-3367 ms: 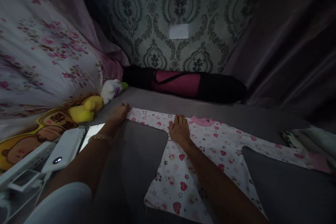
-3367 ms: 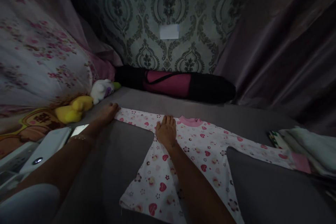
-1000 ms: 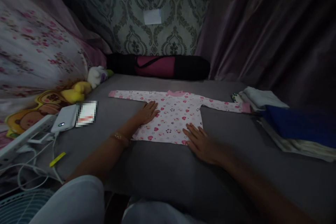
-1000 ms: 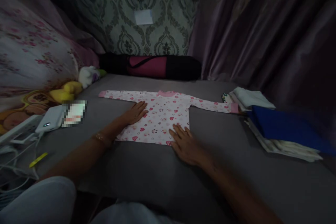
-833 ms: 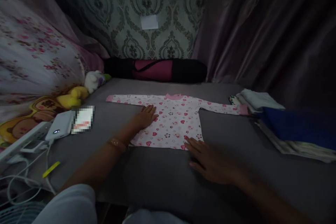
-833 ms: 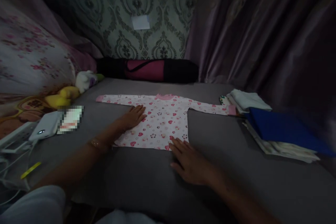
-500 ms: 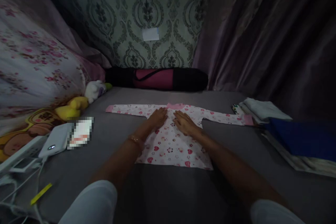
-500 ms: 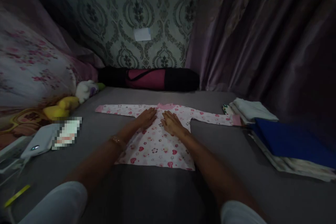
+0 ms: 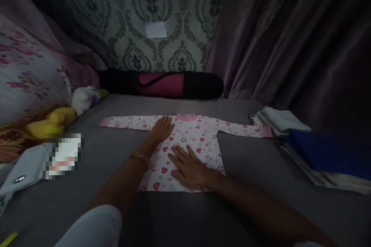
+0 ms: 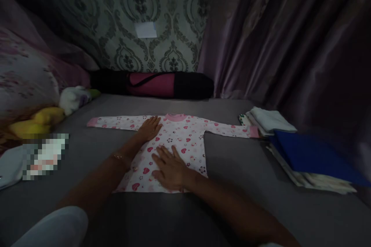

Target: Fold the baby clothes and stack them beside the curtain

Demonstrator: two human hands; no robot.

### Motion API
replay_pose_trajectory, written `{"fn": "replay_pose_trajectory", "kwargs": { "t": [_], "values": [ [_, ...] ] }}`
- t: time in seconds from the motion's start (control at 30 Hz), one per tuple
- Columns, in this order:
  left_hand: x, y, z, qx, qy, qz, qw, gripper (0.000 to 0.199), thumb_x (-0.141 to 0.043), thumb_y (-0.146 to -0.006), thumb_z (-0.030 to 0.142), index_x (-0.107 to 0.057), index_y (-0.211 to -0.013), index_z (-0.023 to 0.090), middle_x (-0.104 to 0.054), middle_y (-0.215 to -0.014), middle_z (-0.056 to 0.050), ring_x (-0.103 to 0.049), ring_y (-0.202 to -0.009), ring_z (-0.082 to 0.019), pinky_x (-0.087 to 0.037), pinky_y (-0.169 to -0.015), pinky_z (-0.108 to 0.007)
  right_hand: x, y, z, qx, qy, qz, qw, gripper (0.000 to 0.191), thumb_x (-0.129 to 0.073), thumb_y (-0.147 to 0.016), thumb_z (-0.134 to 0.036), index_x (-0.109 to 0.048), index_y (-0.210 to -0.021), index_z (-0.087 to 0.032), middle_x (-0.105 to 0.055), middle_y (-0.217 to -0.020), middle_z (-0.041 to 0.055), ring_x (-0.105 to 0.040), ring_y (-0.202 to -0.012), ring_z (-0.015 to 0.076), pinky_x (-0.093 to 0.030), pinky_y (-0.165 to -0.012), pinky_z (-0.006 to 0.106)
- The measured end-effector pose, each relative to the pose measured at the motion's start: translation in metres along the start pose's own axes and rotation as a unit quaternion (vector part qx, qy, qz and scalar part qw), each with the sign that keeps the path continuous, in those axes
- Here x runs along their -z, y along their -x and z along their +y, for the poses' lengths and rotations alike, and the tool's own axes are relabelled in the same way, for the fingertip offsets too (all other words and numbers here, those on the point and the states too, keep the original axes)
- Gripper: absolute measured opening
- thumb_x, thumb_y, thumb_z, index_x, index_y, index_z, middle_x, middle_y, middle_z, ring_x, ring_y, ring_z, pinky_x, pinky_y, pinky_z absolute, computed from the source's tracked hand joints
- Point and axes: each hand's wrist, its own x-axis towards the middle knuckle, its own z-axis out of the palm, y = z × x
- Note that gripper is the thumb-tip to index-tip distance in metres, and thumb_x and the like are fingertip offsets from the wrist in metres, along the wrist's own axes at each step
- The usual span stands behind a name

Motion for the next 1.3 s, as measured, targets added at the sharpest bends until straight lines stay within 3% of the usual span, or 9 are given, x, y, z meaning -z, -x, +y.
{"fn": "replay_pose_trajectory", "kwargs": {
  "t": [0.3, 0.43, 0.5, 0.6, 0.7, 0.83, 0.97, 1.17, 1.3],
  "values": [
    [0.002, -0.002, 0.002, 0.004, -0.029, -0.018, 0.999, 0.060, -0.021, -0.096, 0.042, -0.037, -0.144, 0.009, -0.036, -0.150, -0.016, -0.032, -0.139, -0.029, -0.026, -0.113, -0.044, 0.031, 0.068, -0.044, 0.090, -0.191, -0.122, 0.970, 0.063, -0.039, -0.095, -0.047, -0.027, -0.150, -0.018, -0.015, -0.158, 0.0128, -0.010, -0.145, 0.0265, -0.004, -0.117, 0.049],
    [0.011, -0.004, 0.005, 0.000, -0.048, -0.024, 0.999, 0.056, -0.025, -0.095, 0.039, -0.042, -0.139, 0.009, -0.040, -0.147, -0.016, -0.037, -0.136, -0.030, -0.031, -0.109, -0.045, 0.048, 0.059, -0.018, 0.102, -0.284, -0.196, 0.933, 0.047, -0.038, -0.095, -0.048, -0.054, -0.133, -0.024, -0.047, -0.144, 0.0066, -0.046, -0.129, 0.0230, -0.035, -0.107, 0.038],
    [0.021, -0.005, 0.010, -0.015, -0.054, -0.019, 0.998, 0.050, -0.030, -0.094, 0.037, -0.051, -0.130, 0.009, -0.049, -0.140, -0.018, -0.045, -0.129, -0.031, -0.036, -0.105, -0.045, 0.057, 0.041, 0.018, 0.045, -0.323, -0.165, 0.931, 0.044, -0.035, -0.097, -0.047, -0.061, -0.124, -0.025, -0.065, -0.121, 0.0027, -0.062, -0.103, 0.0164, -0.047, -0.087, 0.028],
    [0.038, -0.010, 0.028, -0.050, -0.032, 0.030, 0.998, 0.036, -0.035, -0.092, 0.028, -0.063, -0.107, 0.012, -0.062, -0.116, -0.017, -0.058, -0.109, -0.028, -0.043, -0.095, -0.041, 0.071, 0.008, 0.087, -0.165, -0.216, 0.094, 0.958, 0.042, -0.034, -0.098, -0.041, -0.068, -0.105, -0.016, -0.070, -0.094, 0.0056, -0.063, -0.085, 0.0168, -0.047, -0.073, 0.026],
    [0.042, -0.022, 0.060, -0.142, 0.054, 0.068, 0.986, 0.030, -0.036, -0.092, 0.022, -0.064, -0.098, 0.015, -0.065, -0.105, -0.013, -0.060, -0.099, -0.023, -0.046, -0.091, -0.036, 0.081, -0.011, 0.146, -0.344, -0.023, 0.210, 0.915, 0.034, -0.034, -0.097, -0.025, -0.066, -0.104, -0.015, -0.069, -0.098, 0.0101, -0.061, -0.090, 0.0190, -0.043, -0.077, 0.027],
    [0.021, -0.047, 0.110, -0.240, 0.183, 0.071, 0.951, 0.032, -0.035, -0.093, 0.021, -0.061, -0.112, 0.015, -0.064, -0.117, -0.011, -0.057, -0.111, -0.019, -0.044, -0.100, -0.032, 0.073, -0.011, 0.177, -0.382, 0.092, 0.197, 0.898, 0.028, -0.043, -0.092, -0.018, -0.066, -0.107, -0.015, -0.065, -0.110, 0.0125, -0.057, -0.104, 0.0216, -0.039, -0.088, 0.028],
    [-0.007, -0.065, 0.145, -0.197, 0.174, 0.061, 0.963, 0.040, -0.034, -0.096, 0.031, -0.053, -0.126, 0.013, -0.057, -0.130, -0.014, -0.051, -0.123, -0.021, -0.038, -0.107, -0.036, 0.054, -0.002, 0.178, -0.364, 0.126, 0.195, 0.902, 0.032, -0.043, -0.093, -0.025, -0.062, -0.117, -0.015, -0.059, -0.121, 0.0127, -0.051, -0.113, 0.0233, -0.036, -0.097, 0.030],
    [-0.026, -0.060, 0.158, -0.136, 0.086, 0.078, 0.984, 0.058, -0.031, -0.096, 0.048, -0.044, -0.136, 0.008, -0.044, -0.144, -0.019, -0.038, -0.135, -0.028, -0.027, -0.113, -0.045, 0.041, 0.008, 0.175, -0.380, 0.104, 0.150, 0.907, 0.049, -0.026, -0.097, -0.028, -0.043, -0.140, -0.014, -0.036, -0.151, 0.0112, -0.033, -0.136, 0.0220, -0.021, -0.112, 0.037],
    [-0.027, -0.058, 0.158, -0.118, 0.070, 0.045, 0.990, 0.062, -0.029, -0.095, 0.052, -0.041, -0.140, 0.010, -0.038, -0.148, -0.017, -0.033, -0.138, -0.026, -0.022, -0.115, -0.045, 0.040, 0.019, 0.169, -0.453, 0.085, 0.120, 0.880, 0.059, -0.020, -0.097, -0.043, -0.027, -0.150, -0.018, -0.020, -0.157, 0.0080, -0.014, -0.144, 0.0280, -0.010, -0.114, 0.051]
  ]
}}
